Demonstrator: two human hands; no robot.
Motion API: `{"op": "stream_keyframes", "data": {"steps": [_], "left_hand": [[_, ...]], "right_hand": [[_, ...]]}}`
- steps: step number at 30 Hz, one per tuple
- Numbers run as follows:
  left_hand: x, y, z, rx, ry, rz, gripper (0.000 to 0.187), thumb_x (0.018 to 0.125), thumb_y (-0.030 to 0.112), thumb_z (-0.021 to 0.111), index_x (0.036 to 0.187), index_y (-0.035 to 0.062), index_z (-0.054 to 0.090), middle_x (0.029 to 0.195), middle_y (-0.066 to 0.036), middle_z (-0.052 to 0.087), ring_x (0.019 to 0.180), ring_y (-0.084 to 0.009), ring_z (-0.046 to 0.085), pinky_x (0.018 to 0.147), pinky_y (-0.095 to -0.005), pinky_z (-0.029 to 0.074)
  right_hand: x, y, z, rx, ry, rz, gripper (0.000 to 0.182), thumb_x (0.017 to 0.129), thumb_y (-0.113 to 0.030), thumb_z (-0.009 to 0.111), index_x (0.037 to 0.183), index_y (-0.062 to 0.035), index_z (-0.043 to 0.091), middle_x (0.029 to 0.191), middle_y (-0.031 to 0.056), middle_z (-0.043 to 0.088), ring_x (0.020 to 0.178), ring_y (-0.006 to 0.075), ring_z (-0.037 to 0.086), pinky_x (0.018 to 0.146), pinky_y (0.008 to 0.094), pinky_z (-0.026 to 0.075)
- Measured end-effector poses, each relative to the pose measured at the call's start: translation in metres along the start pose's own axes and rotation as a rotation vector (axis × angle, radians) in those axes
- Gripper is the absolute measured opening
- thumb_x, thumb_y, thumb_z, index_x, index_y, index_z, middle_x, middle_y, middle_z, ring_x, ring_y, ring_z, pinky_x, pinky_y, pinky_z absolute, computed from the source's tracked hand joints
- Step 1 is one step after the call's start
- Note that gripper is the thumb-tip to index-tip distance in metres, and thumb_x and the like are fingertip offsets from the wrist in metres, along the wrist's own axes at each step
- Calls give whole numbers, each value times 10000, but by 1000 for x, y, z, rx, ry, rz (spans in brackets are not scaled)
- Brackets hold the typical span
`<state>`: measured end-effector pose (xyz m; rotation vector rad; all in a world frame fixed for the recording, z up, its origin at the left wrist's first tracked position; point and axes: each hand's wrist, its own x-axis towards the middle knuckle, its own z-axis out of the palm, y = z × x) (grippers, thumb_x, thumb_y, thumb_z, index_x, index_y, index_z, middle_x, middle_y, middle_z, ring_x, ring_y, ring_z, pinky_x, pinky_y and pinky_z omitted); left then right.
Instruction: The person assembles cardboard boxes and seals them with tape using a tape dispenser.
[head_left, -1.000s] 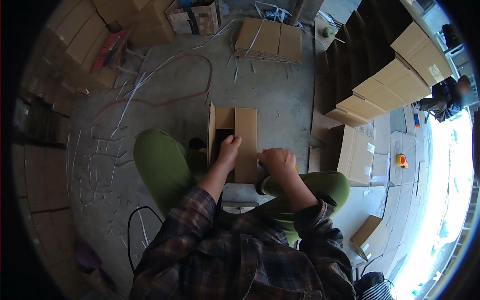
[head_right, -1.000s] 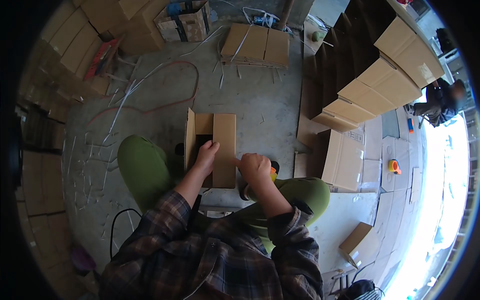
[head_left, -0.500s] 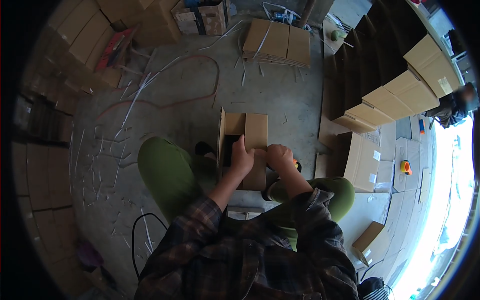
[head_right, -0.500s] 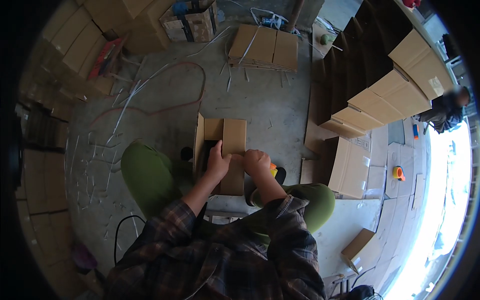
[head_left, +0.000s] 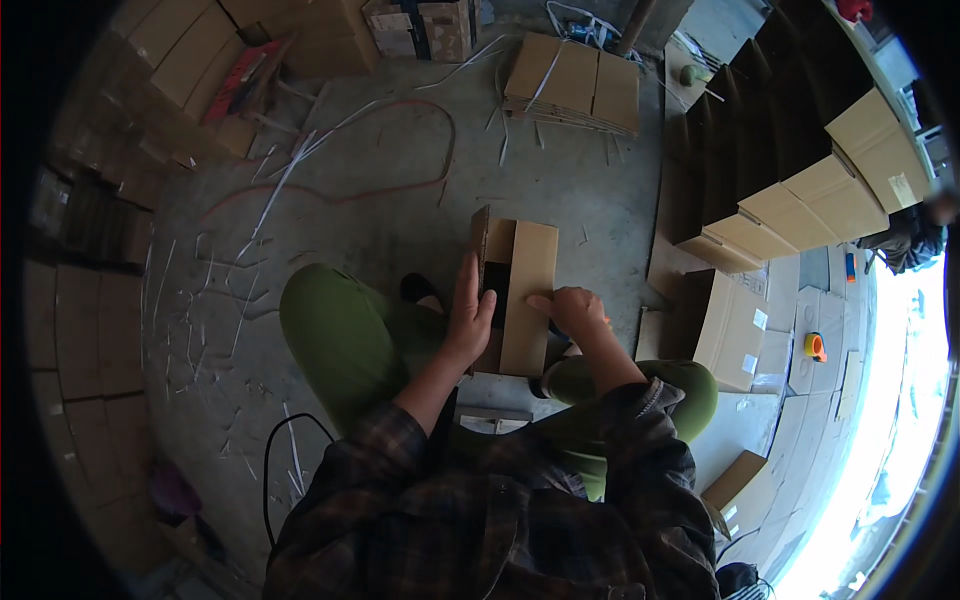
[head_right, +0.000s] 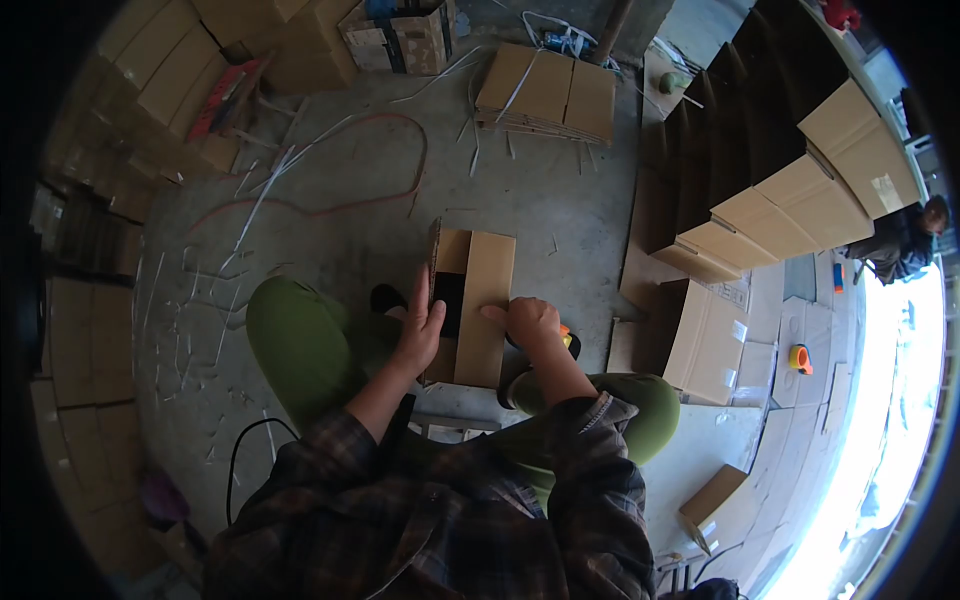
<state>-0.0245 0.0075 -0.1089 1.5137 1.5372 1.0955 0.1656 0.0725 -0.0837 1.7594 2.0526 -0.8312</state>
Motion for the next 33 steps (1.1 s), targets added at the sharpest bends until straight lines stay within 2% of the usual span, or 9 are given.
{"op": "stream_keyframes", "data": {"steps": [1,2,6,8,17,20,27,32,33], "left_hand": [[0,6,7,345,33,72,640,974,237,462,1509,63,157,1552,-177,193,1420,-366,214,1135,-443,228],[-3,14,18,547,-10,-73,671,924,266,527,1498,97,223,1554,-187,172,1406,-429,199,1058,-550,283],[1,30,26,723,-79,-162,689,921,355,525,1504,138,228,1575,-146,130,1425,-403,162,1021,-581,291],[0,29,24,821,-72,-92,725,905,384,546,1501,123,224,1559,-156,177,1416,-415,179,995,-588,329],[1,18,11,745,-149,-31,748,878,452,567,1498,161,264,1585,-98,133,1434,-396,126,999,-572,296],[1,18,15,806,-145,-18,742,877,439,573,1494,151,276,1582,-99,139,1438,-394,108,986,-565,311],[7,19,7,832,-281,23,765,870,390,603,1496,119,258,1584,-33,137,1445,-392,71,1001,-582,309],[-16,16,-1,849,-363,191,765,842,429,623,1471,119,316,1569,-3,181,1453,-267,129,1037,-672,233],[-23,17,-2,846,-362,186,765,842,429,623,1471,119,316,1569,-3,181,1453,-267,129,1037,-672,233]], "right_hand": [[-2,-3,4,-21,31,2,718,848,-710,440,925,-52,719,941,146,701,935,304,671,820,398,509],[-3,-4,5,-45,64,4,709,852,-703,442,911,-54,720,924,137,705,916,288,679,803,382,516],[-3,0,7,-46,73,10,702,860,-695,438,910,-54,721,924,137,705,916,287,680,801,377,520],[0,1,11,-35,94,-25,693,867,-687,434,912,-58,721,926,141,705,924,285,680,802,373,522],[-5,0,8,-56,103,-50,662,883,-665,428,890,-72,722,897,136,707,897,276,689,786,378,529],[-5,-1,5,-9,49,-29,664,892,-646,420,915,-51,715,915,171,694,913,326,670,818,425,511],[-1,-3,4,-70,25,-30,668,889,-657,421,910,-58,716,918,157,696,906,312,675,804,414,515],[-1,-4,6,-82,0,14,694,879,-682,416,903,-57,718,920,166,694,927,312,673,806,424,511],[0,-4,5,-86,-4,12,694,879,-682,416,903,-57,718,920,166,694,927,312,673,806,424,511]]}}
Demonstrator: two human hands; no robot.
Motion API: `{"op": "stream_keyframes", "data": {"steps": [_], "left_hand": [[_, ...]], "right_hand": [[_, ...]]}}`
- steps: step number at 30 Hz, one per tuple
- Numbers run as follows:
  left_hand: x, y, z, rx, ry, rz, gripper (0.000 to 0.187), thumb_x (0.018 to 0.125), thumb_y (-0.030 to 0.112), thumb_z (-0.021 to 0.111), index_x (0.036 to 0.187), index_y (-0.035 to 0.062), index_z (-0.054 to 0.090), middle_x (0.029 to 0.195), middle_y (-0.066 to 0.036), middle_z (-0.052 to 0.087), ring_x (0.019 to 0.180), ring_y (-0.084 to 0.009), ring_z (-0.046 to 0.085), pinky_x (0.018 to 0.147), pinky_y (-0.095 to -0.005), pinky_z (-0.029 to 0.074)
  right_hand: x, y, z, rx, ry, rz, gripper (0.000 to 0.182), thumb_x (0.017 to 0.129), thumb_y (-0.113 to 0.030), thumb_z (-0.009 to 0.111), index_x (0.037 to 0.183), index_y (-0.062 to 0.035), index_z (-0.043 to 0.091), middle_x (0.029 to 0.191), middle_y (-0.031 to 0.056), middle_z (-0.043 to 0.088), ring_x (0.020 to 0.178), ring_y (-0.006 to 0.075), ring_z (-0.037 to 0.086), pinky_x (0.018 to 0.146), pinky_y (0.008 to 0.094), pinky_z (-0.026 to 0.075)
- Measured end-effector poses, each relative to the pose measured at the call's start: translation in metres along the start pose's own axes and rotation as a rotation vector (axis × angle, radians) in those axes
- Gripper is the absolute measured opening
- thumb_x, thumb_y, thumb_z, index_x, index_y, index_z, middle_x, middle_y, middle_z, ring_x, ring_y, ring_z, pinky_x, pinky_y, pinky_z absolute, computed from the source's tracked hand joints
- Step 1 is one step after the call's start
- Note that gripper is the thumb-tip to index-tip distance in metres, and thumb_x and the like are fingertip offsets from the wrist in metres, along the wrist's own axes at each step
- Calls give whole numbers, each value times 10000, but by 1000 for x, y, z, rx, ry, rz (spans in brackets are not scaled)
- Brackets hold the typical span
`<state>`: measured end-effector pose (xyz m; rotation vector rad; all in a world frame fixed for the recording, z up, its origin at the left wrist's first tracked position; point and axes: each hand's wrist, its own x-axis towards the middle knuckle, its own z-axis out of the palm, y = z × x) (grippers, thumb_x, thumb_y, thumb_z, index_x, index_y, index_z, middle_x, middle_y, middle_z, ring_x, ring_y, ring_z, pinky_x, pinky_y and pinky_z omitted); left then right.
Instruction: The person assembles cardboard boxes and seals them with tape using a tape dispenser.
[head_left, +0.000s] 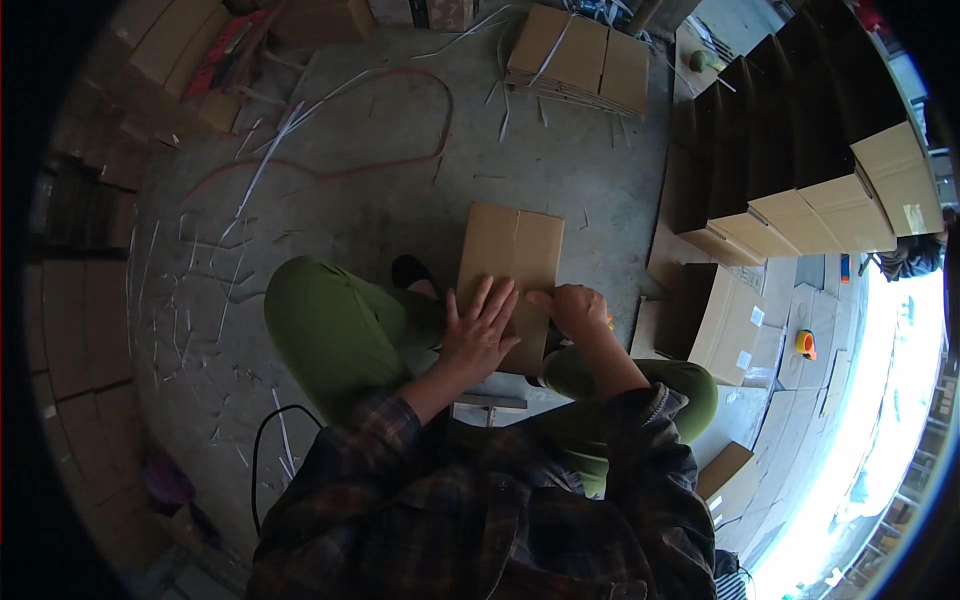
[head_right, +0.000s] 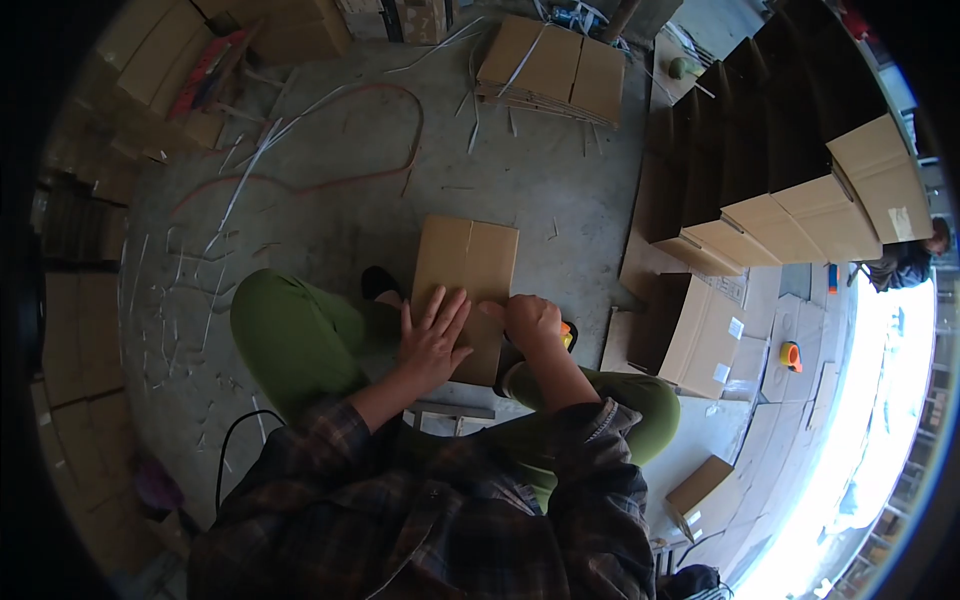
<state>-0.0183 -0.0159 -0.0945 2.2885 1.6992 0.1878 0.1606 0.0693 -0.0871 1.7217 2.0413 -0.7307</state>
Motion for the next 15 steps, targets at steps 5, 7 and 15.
{"op": "stream_keyframes", "data": {"steps": [5,7,15], "left_hand": [[-13,2,0,-47,9,43,745,826,421,643,1444,107,368,1554,-13,218,1443,-217,168,1047,-693,205],[-12,-2,-1,-55,20,51,739,827,418,643,1441,107,373,1550,-18,229,1442,-218,171,1051,-691,199],[-14,-5,1,-112,53,79,728,825,408,648,1434,107,387,1537,-25,266,1439,-215,183,1060,-691,176]], "right_hand": [[4,2,-5,-40,-22,56,632,860,-663,480,936,-91,737,908,141,705,893,311,679,798,427,514],[1,8,-32,-10,40,77,575,861,-624,507,934,-104,741,899,127,709,888,309,680,800,424,515],[-31,27,-142,699,412,-116,221,876,-170,647,1071,-91,714,911,99,708,820,161,672,792,288,522]]}}
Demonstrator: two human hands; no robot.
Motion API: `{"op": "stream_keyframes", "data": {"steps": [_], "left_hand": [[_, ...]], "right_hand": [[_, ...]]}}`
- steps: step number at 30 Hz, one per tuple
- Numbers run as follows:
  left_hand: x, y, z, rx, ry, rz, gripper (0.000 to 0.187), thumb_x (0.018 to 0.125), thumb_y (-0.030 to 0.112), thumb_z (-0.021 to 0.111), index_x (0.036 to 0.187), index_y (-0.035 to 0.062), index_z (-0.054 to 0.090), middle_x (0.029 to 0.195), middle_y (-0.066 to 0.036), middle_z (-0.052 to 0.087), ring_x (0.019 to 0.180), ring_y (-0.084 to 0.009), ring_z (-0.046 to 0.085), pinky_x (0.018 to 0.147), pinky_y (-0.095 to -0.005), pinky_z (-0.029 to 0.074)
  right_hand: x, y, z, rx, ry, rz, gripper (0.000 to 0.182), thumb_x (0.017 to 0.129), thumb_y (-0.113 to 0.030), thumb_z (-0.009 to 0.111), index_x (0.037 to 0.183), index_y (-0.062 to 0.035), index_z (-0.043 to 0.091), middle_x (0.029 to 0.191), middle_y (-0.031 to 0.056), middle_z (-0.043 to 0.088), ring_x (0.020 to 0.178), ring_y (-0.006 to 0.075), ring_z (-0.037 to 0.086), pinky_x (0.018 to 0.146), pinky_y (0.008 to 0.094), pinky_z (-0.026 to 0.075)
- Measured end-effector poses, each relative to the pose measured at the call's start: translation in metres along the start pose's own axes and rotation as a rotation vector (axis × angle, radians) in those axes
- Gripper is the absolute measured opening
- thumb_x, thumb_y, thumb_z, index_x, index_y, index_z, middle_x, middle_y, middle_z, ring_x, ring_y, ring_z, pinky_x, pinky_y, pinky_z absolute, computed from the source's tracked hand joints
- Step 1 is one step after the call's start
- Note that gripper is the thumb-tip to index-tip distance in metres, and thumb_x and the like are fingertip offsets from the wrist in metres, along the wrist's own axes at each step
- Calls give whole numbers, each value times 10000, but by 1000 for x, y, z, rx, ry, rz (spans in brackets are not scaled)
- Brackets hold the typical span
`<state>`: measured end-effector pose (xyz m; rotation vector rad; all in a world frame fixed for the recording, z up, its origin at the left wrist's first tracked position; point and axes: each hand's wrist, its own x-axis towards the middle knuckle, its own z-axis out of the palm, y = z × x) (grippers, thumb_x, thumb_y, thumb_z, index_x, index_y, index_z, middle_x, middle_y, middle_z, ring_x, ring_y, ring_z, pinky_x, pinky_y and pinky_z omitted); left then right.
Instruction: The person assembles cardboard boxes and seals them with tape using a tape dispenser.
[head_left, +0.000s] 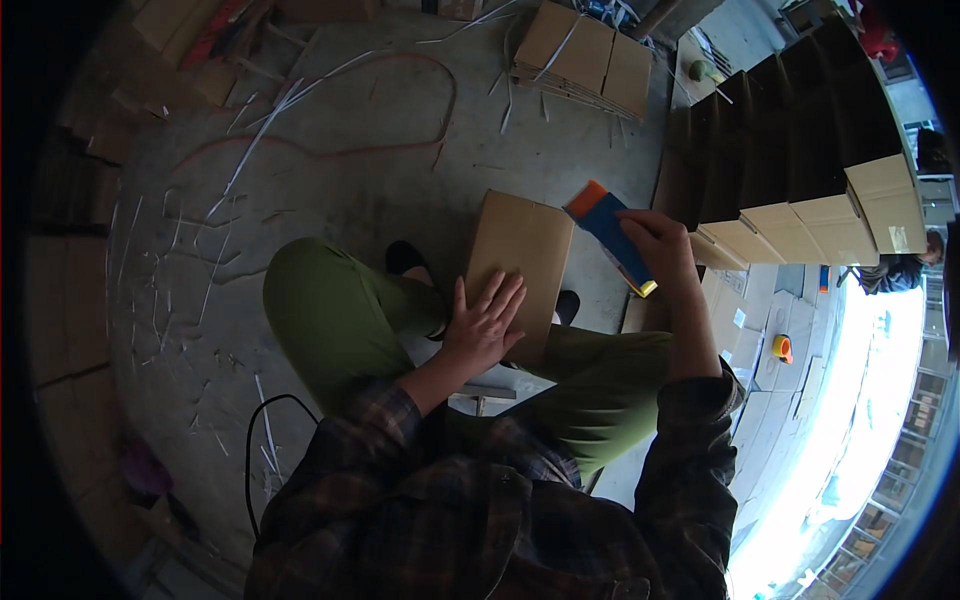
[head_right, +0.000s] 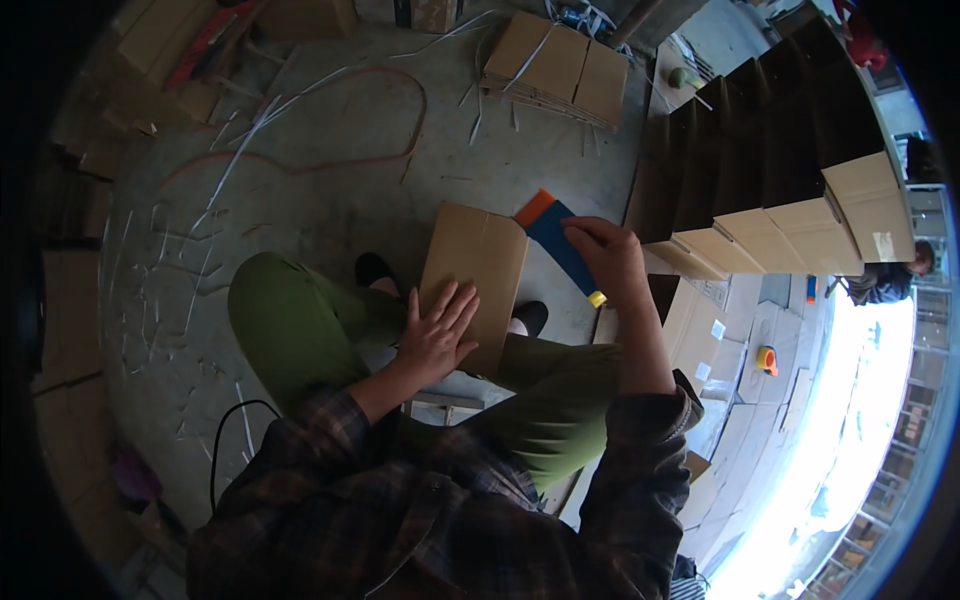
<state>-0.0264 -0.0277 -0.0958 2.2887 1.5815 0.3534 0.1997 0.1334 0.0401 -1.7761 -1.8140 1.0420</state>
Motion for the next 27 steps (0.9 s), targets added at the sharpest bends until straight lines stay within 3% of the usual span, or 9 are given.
{"op": "stream_keyframes", "data": {"steps": [4,12,15,17,18,20,21,23,27], "left_hand": [[3,-2,0,21,15,12,724,821,408,654,1427,107,395,1540,-18,252,1441,-214,179,1057,-692,187],[6,-3,-5,-36,-29,-8,745,801,389,683,1428,118,387,1549,-8,214,1440,-213,174,1051,-696,188],[7,-8,-13,-74,-61,-29,649,843,363,644,1394,98,427,1482,-24,343,1422,-220,225,1058,-685,181],[6,-17,-14,-203,152,13,511,885,336,616,1314,85,498,1297,-66,532,1277,-231,457,1023,-603,340],[7,-23,-15,-205,152,5,511,885,336,616,1314,85,498,1297,-66,532,1277,-231,457,1023,-603,340],[14,-37,-16,-1137,288,-546,394,938,350,574,1182,40,564,1076,-102,632,1007,-218,630,885,-462,505],[20,-47,-18,-1139,286,-550,394,938,350,574,1182,40,564,1076,-102,632,1007,-218,630,885,-462,505],[35,-67,-28,-1873,481,-882,414,955,406,551,1091,17,589,967,-126,648,839,-197,660,729,-357,561],[62,-76,-37,-2187,318,-953,382,943,399,564,1054,35,598,967,-103,652,849,-182,652,750,-353,550]], "right_hand": [[15,-8,39,395,-231,-156,321,898,-151,654,1206,-63,635,951,80,677,856,102,611,806,256,502],[45,-9,87,339,-473,-144,412,867,-263,713,1186,-16,628,981,82,664,918,126,590,823,290,483],[49,-7,91,313,-499,-140,403,871,-254,708,1178,-5,628,991,84,666,930,135,591,846,299,478],[48,-9,88,270,-485,-90,395,874,-250,705,1172,-2,630,1003,96,667,938,147,595,856,308,482],[48,-9,88,269,-493,-90,395,874,-250,705,1172,-2,630,1003,96,667,938,147,595,856,308,482],[47,-8,88,241,-457,-119,385,874,-231,705,1176,-4,630,1003,98,671,928,151,603,863,310,484],[46,-8,87,240,-459,-115,385,874,-231,705,1176,-4,630,1003,98,671,928,151,603,863,310,484],[46,-10,87,286,-468,-50,369,877,-229,701,1172,-16,639,1001,101,677,923,158,612,867,321,490],[50,-14,88,297,-463,-125,342,857,-205,718,1142,-26,660,968,84,691,903,137,619,828,287,498]]}}
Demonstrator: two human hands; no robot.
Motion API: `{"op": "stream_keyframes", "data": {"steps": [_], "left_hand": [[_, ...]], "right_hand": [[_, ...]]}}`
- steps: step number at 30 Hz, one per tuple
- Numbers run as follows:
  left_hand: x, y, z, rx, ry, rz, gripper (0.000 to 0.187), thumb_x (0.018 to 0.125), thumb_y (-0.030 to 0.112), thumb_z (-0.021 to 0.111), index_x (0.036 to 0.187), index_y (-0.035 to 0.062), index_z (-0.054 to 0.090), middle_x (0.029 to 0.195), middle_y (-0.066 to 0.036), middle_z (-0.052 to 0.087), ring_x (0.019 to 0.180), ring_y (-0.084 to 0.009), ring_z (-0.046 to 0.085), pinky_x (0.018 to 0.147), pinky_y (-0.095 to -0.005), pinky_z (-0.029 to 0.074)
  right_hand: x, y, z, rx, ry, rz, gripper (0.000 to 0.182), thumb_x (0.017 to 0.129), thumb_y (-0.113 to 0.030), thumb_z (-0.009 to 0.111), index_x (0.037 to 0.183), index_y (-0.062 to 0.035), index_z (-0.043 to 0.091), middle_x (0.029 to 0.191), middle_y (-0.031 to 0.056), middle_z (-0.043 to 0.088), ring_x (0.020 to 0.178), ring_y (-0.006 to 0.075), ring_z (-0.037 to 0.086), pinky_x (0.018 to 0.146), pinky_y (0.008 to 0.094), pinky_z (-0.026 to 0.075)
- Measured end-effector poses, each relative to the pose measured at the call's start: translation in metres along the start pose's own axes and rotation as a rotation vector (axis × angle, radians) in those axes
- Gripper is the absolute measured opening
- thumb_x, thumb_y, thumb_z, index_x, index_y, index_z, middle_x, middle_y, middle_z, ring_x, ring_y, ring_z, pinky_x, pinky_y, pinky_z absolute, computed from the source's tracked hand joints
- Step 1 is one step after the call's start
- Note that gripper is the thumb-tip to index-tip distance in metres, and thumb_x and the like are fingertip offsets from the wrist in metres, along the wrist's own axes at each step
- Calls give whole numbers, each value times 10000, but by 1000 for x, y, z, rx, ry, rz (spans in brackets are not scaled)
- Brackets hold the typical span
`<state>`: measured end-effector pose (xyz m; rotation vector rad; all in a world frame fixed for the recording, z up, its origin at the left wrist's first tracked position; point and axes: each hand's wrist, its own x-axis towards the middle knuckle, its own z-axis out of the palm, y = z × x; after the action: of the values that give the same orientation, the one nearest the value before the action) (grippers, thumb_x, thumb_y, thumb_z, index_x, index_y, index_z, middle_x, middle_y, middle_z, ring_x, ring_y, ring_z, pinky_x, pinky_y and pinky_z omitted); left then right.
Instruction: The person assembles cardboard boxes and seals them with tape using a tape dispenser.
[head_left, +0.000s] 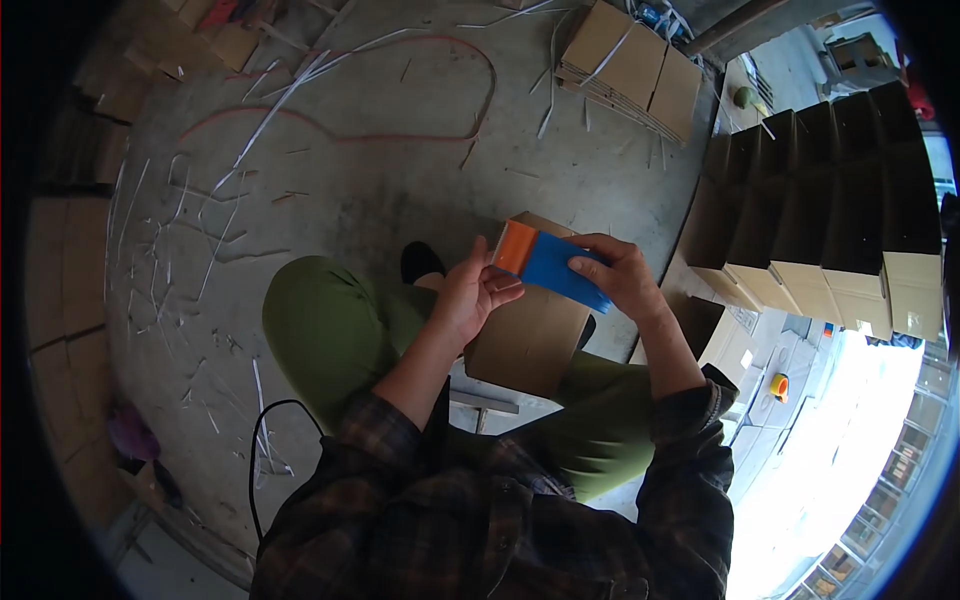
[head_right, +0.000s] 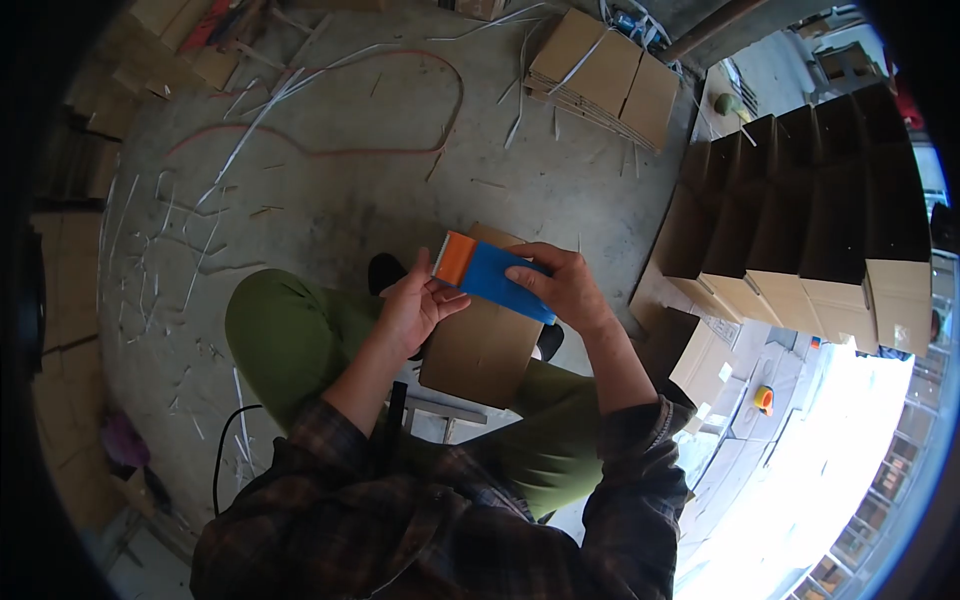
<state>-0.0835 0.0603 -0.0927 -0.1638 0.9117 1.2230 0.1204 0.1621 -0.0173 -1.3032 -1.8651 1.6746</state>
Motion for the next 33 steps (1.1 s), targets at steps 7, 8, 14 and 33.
{"op": "stream_keyframes", "data": {"steps": [7,8,14,33], "left_hand": [[28,-8,-6,168,54,193,226,877,204,669,992,15,620,822,-56,652,753,-136,622,699,-291,503],[31,-8,-10,235,83,258,191,871,160,672,981,11,624,819,-50,649,720,-117,603,676,-272,481],[54,-14,-26,187,150,378,93,848,106,683,829,27,638,699,-16,599,599,-90,528,563,-232,411],[77,-29,-32,464,369,444,176,873,168,673,795,13,649,683,10,586,619,-57,513,564,-220,382]], "right_hand": [[0,-13,6,-111,-23,119,313,871,-192,693,1143,-40,669,978,80,691,899,140,622,836,300,507],[0,-14,8,-136,-26,156,304,877,-188,684,1142,-39,670,971,80,693,886,137,624,829,296,509],[-1,-14,6,-272,1,186,312,883,-192,672,1155,-40,669,939,87,698,830,126,635,782,278,521],[-17,-23,-3,-506,88,248,333,832,-312,670,1092,-107,702,837,179,698,760,278,698,747,341,542]]}}
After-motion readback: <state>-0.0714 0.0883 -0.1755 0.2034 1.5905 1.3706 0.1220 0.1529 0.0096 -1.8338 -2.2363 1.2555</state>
